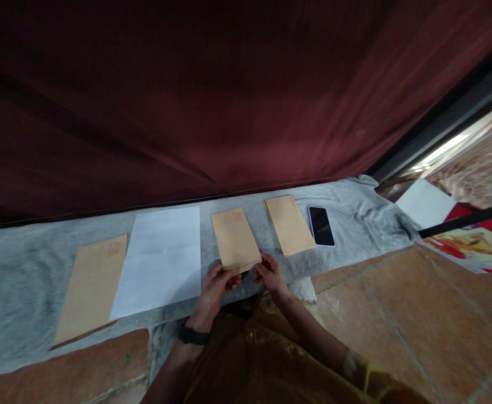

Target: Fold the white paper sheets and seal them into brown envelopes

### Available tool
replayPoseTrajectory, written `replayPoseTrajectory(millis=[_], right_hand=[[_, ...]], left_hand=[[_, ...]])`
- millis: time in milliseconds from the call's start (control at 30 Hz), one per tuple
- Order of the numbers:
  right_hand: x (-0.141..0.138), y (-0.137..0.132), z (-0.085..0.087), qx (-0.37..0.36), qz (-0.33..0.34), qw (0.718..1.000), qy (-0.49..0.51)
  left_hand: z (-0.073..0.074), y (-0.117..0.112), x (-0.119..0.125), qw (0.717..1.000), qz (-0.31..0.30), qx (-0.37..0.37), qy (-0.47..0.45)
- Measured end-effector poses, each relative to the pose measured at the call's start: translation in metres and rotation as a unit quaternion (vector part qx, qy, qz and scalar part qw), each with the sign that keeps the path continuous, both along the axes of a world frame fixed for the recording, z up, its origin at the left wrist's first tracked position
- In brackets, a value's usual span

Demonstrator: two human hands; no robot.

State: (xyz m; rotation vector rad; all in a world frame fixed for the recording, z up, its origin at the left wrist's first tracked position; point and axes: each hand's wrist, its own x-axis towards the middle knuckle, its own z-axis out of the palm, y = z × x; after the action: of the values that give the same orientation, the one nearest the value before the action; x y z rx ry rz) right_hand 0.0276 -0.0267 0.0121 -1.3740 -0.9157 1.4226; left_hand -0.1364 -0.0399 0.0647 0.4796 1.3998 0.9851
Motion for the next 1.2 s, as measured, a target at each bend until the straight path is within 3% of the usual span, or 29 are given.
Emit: replayPoseTrajectory(millis=[100,200,267,367,433,500,600,733,833,933,1000,1100,1200], right_hand=[[0.002,-0.007,0.004,0.031,-0.005,0.998,-0.048],[0.008,-0.020,0.015,0.130,-0.003,0.976,-0.174],[0.012,-0.027,0.022,0.210,0.007,0.930,-0.302],[0.016,-0.030,0.031,0.308,0.016,0.818,-0.485],[0.017,-0.027,0.033,0.351,0.028,0.768,-0.535],[0.015,-0.022,0.034,0.382,0.072,0.745,-0.542],[0.013,-0.017,0.035,0.398,0.134,0.737,-0.529],[0.013,-0.012,0.046,0.412,0.127,0.752,-0.499],[0.017,-0.007,0.062,0.390,0.097,0.807,-0.432],[0.020,0.003,0.077,0.307,0.004,0.900,-0.309],[0.021,0.011,0.082,0.234,-0.080,0.947,-0.207],[0.018,0.015,0.079,0.132,-0.140,0.981,-0.038],[0.008,0.009,0.068,0.046,-0.134,0.983,0.116]], left_hand=[[0.004,0.000,0.001,1.000,-0.011,0.018,-0.007],[0.008,0.000,0.003,0.999,-0.015,0.035,-0.015],[0.010,0.000,0.004,0.999,-0.012,0.036,-0.024],[0.012,0.001,0.008,0.999,-0.002,0.034,-0.039],[0.014,0.002,0.011,0.998,0.004,0.035,-0.045],[0.017,0.003,0.015,0.998,0.010,0.038,-0.051],[0.025,0.002,0.019,0.998,0.005,0.036,-0.058],[0.039,0.001,0.023,0.996,0.001,0.051,-0.075],[0.046,0.001,0.022,0.990,-0.013,0.085,-0.112],[0.044,-0.001,0.020,0.991,-0.027,0.084,-0.102],[0.038,-0.003,0.020,0.996,-0.014,0.069,-0.061],[0.030,-0.006,0.024,0.998,-0.011,0.063,-0.029],[0.027,-0.009,0.032,0.996,-0.024,0.070,-0.058]])
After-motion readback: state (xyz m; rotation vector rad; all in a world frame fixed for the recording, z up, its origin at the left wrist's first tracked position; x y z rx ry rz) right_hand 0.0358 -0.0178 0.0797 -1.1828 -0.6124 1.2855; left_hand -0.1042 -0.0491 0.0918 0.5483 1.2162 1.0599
